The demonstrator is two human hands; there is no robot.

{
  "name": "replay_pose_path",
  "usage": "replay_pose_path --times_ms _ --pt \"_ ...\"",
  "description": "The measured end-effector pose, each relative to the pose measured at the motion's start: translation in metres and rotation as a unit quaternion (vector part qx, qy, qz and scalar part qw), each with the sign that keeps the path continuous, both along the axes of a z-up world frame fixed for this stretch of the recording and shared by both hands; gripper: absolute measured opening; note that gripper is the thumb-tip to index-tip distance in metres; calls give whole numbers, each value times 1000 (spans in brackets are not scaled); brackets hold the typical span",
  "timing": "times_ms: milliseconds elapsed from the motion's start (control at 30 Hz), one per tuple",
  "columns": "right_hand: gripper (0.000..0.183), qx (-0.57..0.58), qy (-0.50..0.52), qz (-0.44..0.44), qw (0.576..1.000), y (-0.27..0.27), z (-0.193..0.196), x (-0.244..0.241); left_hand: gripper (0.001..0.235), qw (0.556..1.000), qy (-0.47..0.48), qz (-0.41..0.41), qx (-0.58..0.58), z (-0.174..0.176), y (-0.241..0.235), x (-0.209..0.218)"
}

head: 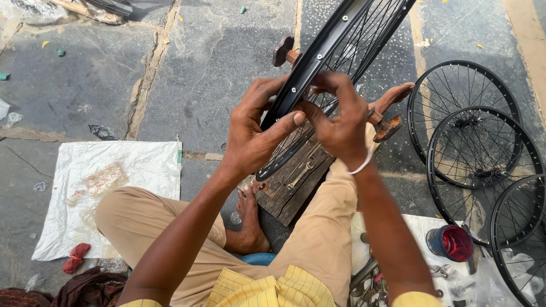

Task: The person sits on the ground and works on a bicycle wheel mounted on a wooden stand. They use their hands to adjust the spokes and rim, rotating the wheel to access different sections. Various tools and spare parts are visible on a white sheet nearby.

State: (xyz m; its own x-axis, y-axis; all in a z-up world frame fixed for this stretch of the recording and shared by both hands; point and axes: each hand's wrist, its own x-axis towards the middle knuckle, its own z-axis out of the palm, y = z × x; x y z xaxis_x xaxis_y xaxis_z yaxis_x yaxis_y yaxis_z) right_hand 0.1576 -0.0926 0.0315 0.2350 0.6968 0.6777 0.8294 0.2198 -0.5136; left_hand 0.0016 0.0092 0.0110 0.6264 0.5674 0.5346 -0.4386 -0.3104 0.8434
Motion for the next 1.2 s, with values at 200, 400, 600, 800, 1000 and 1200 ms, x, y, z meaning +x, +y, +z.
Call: replay_pose_path --times_ms 200,400,600,800,1000,1200 --pt "44 -202 -43 158 966 0 50 36 41 994 -35 -28 -99 -1 -6 4" --pt "28 -102 -110 80 985 4 32 24 51 992 -23 -35 -118 -5 -3 3" --pt "34 43 -63 -44 996 4 -7 -5 58 992 -29 -35 -118 1 -5 3" --pt "46 152 19 -137 979 20 -20 -33 66 998 -6 20 51 24 9 14" --pt "36 268 224 -137 927 -7 -63 -8 42 993 -84 -73 42 39 18 38" --pt "19 121 389 -320 855 -132 -187 -36 37 964 -8 51 -261 -155 -2 -30"
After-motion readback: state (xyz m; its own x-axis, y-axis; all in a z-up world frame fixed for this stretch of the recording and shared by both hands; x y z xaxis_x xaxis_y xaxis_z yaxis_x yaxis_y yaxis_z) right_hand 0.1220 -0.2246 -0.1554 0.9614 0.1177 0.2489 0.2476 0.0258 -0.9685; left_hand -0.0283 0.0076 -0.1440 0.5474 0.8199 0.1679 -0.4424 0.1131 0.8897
